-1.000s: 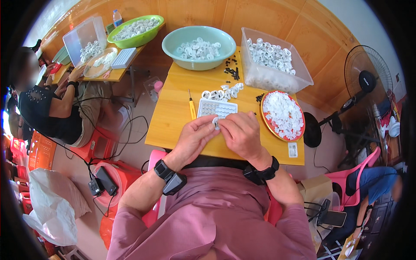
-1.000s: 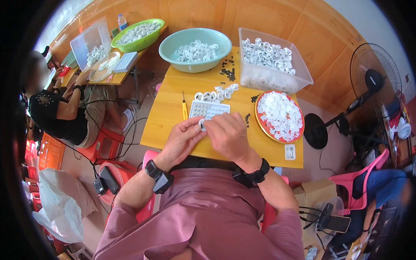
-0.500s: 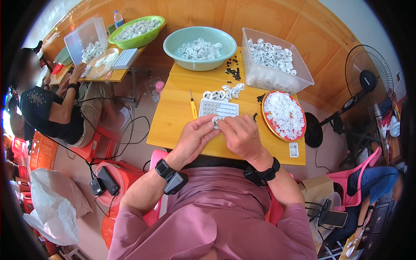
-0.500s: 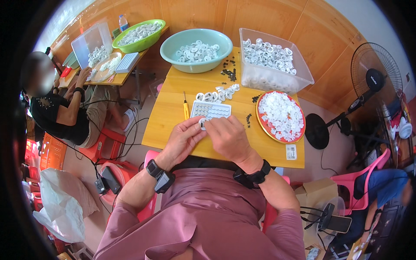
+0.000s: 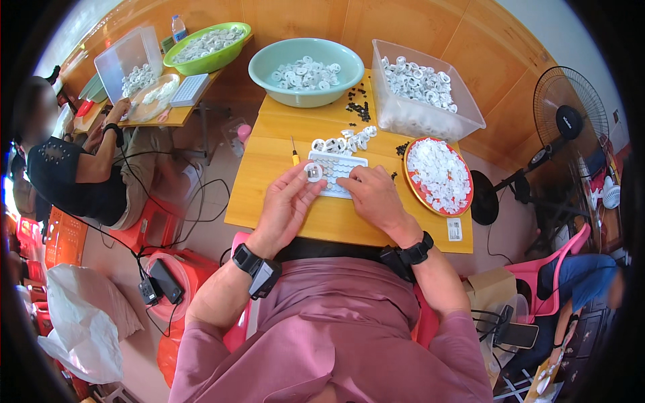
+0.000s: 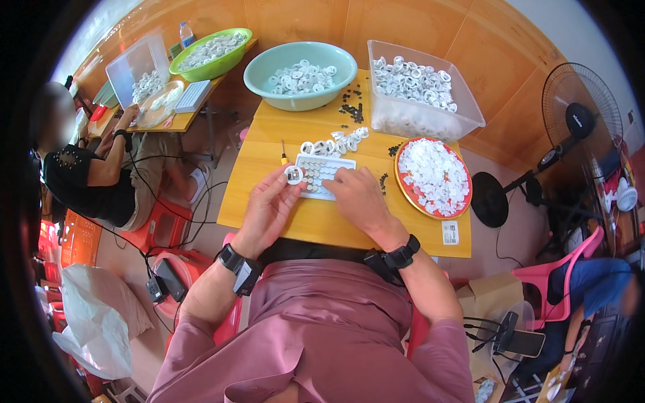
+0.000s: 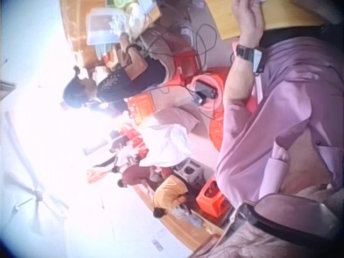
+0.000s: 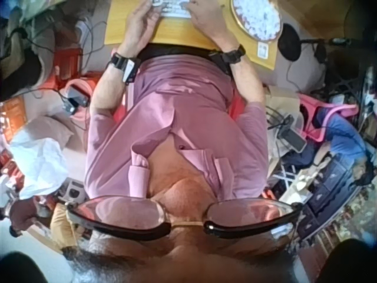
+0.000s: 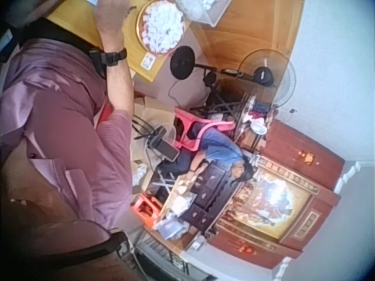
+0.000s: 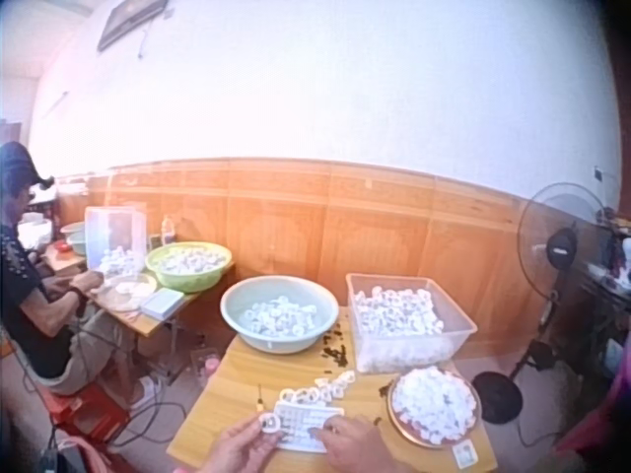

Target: The person assembles components by hand, picking up a white plastic base and a small black part, fitting the part into the base, and placing the unit into a white plastic tray.

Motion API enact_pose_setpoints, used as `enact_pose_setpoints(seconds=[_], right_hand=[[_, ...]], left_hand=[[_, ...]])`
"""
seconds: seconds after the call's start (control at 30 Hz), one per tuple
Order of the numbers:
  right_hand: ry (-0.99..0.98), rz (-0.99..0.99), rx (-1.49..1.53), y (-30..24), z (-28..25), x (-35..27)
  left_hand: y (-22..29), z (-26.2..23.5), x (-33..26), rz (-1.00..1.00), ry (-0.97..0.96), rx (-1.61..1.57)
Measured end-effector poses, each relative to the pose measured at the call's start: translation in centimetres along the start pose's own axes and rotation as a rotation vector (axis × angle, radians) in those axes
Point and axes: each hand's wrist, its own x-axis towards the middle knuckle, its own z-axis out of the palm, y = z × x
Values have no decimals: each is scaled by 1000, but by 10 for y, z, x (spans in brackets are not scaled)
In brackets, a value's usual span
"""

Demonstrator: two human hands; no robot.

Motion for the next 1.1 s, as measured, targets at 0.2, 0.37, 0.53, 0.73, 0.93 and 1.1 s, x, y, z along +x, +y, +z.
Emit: enact_pose_setpoints(seconds=[0.2,0.37,0.53,0.73,0.93,1.1], right_hand=[[-23,118,92,2,-8,2],[-98,161,160,7,-5,0],[-159,261,143,3,-9,2],[75,477,464,-17,-23,6],[239,90,200,-33,-25,11],[259,-14,104,-33,-22,12]], left_hand=[[-10,4,-3,-99,-36,5],[-10,6,-5,-124,-58,10],[-11,8,-5,-136,-54,27],[-12,8,-6,-164,-85,23],[-13,12,-9,-179,-100,69],[-14,8,-7,-189,-104,93]])
